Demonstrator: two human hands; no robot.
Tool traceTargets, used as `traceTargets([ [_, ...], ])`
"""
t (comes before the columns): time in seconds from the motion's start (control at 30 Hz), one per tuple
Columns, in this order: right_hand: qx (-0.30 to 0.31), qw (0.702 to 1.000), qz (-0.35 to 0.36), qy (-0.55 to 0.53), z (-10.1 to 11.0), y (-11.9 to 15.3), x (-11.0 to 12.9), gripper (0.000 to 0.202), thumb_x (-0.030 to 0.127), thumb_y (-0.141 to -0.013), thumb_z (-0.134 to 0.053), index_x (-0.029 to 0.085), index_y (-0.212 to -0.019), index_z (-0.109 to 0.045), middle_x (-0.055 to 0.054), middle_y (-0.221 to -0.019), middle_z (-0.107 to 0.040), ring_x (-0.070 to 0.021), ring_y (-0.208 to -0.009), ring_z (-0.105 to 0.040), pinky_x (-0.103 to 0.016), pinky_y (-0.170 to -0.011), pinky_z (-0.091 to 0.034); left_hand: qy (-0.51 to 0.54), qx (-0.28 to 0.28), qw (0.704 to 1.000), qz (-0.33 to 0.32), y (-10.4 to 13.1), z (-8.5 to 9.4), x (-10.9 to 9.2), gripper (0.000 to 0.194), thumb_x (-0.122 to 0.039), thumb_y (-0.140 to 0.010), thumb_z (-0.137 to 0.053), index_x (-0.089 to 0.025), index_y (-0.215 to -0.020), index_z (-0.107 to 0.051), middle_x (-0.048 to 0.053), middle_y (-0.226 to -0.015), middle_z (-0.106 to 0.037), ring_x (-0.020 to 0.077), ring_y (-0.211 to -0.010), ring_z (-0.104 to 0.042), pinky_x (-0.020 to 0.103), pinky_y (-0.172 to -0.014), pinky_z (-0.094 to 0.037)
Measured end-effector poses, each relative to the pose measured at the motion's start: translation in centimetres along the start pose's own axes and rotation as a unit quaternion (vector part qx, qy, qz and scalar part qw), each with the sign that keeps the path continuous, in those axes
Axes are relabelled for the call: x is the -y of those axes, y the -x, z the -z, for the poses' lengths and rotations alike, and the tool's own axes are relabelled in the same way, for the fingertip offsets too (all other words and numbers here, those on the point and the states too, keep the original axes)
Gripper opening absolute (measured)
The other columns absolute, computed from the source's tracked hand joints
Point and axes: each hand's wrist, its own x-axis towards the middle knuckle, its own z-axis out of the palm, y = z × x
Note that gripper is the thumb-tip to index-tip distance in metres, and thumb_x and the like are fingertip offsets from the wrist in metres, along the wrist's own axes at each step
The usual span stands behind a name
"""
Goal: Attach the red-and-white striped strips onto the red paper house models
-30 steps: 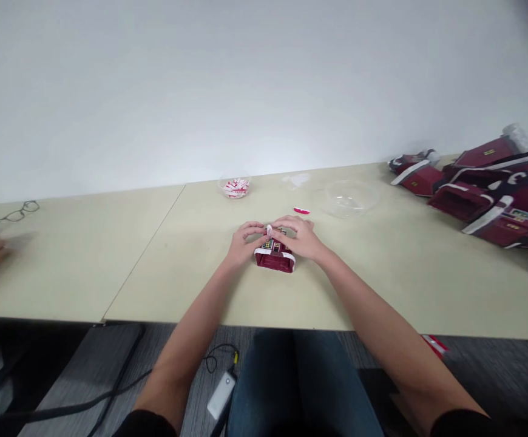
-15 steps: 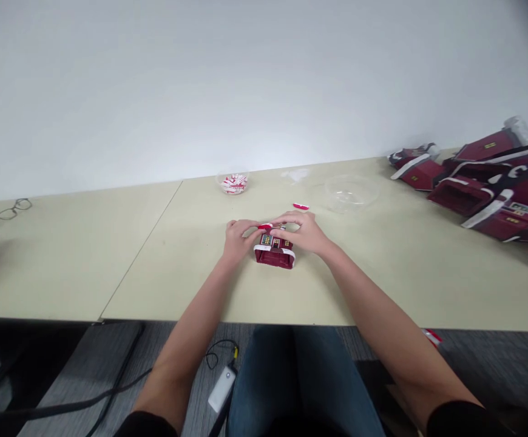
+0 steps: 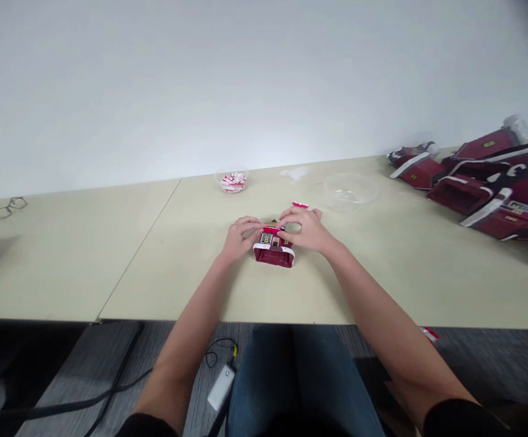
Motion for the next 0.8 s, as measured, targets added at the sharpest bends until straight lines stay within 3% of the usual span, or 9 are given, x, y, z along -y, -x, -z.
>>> traceTargets([
  [0.33, 0.022, 0.999, 0.03, 0.028, 0.3, 0.0, -0.1, 0.018, 0.032, -0.089, -0.058, 0.027, -0.083, -0.074, -0.004, -0.114, -0.063, -0.0228, -0.106, -0.055, -0.041, -0.088, -0.023, -0.023, 0.044, 0.998, -0.028, 0.0, 0.5, 0.2, 0.037, -0.042, -0.087, -0.051, -0.015, -0.101, -0.072, 0.006, -0.109, -0.06, 0.0009, -0.101, -0.057, 0.012, -0.097, -0.045],
  [0.6, 0.063, 0.996, 0.02, 0.057, 0.7, -0.2, 0.2, 0.019, 0.033, -0.089, -0.059, 0.027, -0.078, -0.073, -0.002, -0.114, -0.06, -0.0228, -0.106, -0.052, -0.042, -0.089, -0.021, -0.11, 0.084, 0.986, -0.095, 0.0, 1.0, 0.8, 0.042, -0.013, -0.083, -0.034, -0.017, -0.104, -0.07, 0.002, -0.115, -0.058, 0.0004, -0.111, -0.053, 0.015, -0.106, -0.042],
  [0.8, 0.116, 0.988, 0.003, 0.103, 1.6, -0.8, 1.3, 0.021, 0.031, -0.09, -0.056, 0.023, -0.078, -0.071, -0.005, -0.111, -0.058, -0.0246, -0.103, -0.049, -0.049, -0.093, -0.018, -0.168, 0.125, 0.974, -0.085, -0.4, 1.8, 0.4, 0.046, -0.007, -0.078, -0.033, -0.017, -0.104, -0.069, 0.001, -0.118, -0.057, 0.0022, -0.112, -0.051, 0.014, -0.104, -0.041],
])
